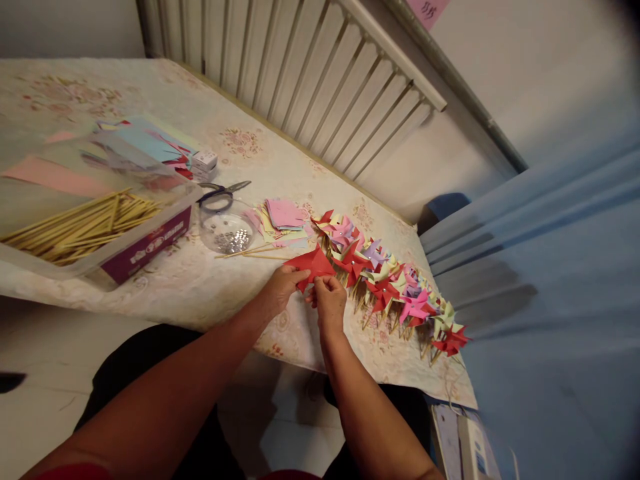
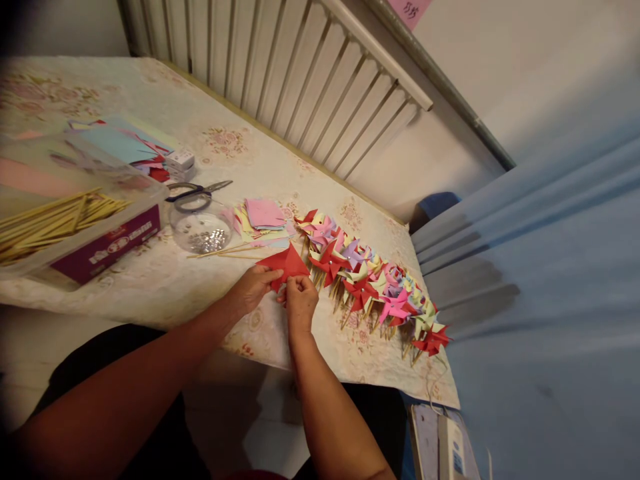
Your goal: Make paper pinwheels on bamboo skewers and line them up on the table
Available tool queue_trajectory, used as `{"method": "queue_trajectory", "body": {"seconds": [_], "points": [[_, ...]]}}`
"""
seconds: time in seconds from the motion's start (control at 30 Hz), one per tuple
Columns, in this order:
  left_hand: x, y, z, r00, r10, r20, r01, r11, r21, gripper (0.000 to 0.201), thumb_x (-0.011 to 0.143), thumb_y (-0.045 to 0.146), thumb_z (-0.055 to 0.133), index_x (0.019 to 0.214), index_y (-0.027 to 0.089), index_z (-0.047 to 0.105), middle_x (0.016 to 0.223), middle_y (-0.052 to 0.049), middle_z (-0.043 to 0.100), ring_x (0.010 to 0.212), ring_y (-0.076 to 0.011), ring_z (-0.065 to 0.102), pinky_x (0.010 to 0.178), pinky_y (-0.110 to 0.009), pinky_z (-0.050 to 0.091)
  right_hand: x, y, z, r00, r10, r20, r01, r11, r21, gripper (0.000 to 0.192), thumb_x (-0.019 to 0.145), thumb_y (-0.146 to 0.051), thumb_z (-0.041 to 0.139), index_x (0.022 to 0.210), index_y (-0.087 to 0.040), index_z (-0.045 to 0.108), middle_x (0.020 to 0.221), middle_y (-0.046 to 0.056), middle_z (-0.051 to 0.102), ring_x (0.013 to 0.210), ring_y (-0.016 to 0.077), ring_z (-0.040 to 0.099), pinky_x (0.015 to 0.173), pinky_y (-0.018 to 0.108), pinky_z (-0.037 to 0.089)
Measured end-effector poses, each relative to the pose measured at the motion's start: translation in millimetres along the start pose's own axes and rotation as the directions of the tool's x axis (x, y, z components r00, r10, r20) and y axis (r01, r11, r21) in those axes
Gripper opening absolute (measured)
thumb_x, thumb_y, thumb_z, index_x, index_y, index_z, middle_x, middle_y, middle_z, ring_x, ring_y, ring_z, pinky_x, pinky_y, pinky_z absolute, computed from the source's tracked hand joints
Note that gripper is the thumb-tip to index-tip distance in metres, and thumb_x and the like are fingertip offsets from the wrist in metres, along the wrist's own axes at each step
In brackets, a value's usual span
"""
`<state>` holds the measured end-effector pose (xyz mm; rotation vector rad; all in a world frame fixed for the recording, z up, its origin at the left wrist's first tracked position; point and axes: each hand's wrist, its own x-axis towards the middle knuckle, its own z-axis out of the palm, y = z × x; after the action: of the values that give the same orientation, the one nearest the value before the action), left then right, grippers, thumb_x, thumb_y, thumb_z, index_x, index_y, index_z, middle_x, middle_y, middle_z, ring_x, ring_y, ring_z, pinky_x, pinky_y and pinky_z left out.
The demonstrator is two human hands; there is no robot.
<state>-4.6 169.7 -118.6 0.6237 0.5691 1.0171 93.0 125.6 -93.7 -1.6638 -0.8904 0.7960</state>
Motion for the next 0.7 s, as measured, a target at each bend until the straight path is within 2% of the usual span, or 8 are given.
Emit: {"method": "queue_trajectory", "body": {"seconds": [0.33, 0.7], "points": [[-0.2, 1.3, -2.3, 0.998, 0.024, -0.058, -0.018, 0.994, 0.104, 0.018, 0.064, 0.028, 0.074, 0.058, 0.014, 0.064, 0.054, -0.001, 0.059, 0.049, -0.0103, 0.047, 0.049, -0.024, 0.033, -0.3, -2.2, -1.7, 1.000, 0.026, 0.014, -0.025, 1.000, -0.010, 0.019, 0.071, -0.041, 0.061, 0.070, -0.022, 0.059, 0.049, -0.006, 0.057, 0.039, 0.0126, 0.053, 0.038, 0.023, 0.033], [-0.8, 0.8, 0.1, 1.000, 0.016, 0.002, -0.016, 0.997, 0.078, 0.018, 0.065, 0.030, 0.073, 0.060, 0.015, 0.064, 0.055, -0.001, 0.060, 0.048, -0.0112, 0.049, 0.049, -0.025, 0.035, 1.5, 1.3, -1.2, 1.000, 0.021, 0.014, -0.021, 1.000, -0.015, 0.018, 0.072, -0.041, 0.060, 0.068, -0.023, 0.059, 0.047, -0.007, 0.053, 0.037, 0.0116, 0.045, 0.039, 0.024, 0.032]]}}
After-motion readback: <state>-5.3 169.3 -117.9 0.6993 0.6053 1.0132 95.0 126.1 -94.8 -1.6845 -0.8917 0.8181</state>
